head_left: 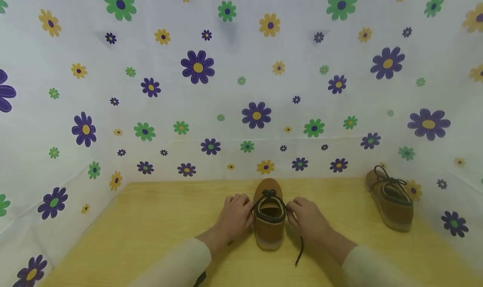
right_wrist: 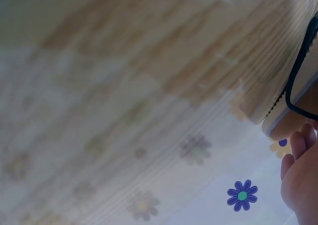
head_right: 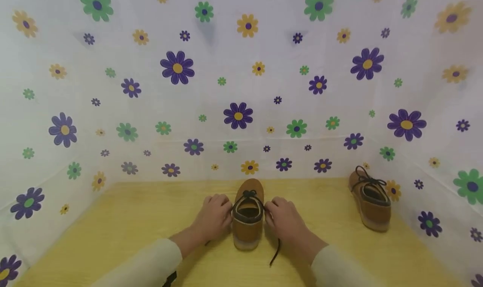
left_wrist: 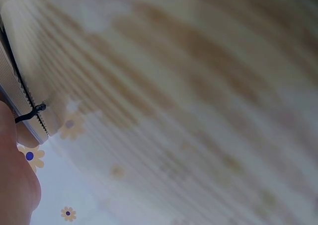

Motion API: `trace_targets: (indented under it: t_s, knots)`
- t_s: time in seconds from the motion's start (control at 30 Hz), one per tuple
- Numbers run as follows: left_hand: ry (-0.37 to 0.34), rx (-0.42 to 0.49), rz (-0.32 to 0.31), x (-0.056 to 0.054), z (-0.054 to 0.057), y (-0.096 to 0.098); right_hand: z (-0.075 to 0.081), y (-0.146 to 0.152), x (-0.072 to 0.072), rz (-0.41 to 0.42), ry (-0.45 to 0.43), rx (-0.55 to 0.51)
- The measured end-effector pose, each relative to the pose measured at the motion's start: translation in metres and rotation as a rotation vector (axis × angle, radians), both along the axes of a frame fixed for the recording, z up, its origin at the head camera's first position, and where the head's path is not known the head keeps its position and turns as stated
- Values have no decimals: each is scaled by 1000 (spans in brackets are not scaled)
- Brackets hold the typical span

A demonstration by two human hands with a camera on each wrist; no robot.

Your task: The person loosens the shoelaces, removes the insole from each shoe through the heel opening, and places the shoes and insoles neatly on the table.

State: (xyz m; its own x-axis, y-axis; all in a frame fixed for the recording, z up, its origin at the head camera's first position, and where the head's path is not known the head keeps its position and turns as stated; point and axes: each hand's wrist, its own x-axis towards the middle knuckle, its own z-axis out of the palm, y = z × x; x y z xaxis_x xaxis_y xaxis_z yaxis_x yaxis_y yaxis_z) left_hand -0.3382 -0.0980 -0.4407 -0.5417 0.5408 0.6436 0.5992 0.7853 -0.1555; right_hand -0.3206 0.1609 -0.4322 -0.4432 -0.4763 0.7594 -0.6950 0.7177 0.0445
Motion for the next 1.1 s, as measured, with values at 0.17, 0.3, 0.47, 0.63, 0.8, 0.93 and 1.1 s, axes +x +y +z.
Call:
trace_targets:
  t_s: [0.17,0.3,0.47,0.63,0.8,0.93,1.1]
  knots:
    - [-25,2,17,-3,5,0,5,0,-4,-12,-23,26]
    - [-14,17,4,-1,5,1,5,1,-2,-8,-48,24]
    - [-60,1,-2,-5,7,4,8,5,-4,-12,-57,36]
    - [-85,-42,60,-9,10,2,14,3,-5,-18,-117,35]
    - [-121,-53,44,-6,11,1,12,3,-4,-42,-141,42]
    - [-135,-35,13,-4,12,1,10,3,-5,-33,-122,55]
    - [-118,-12,11,-4,12,2,9,4,-6,-38,-111,62]
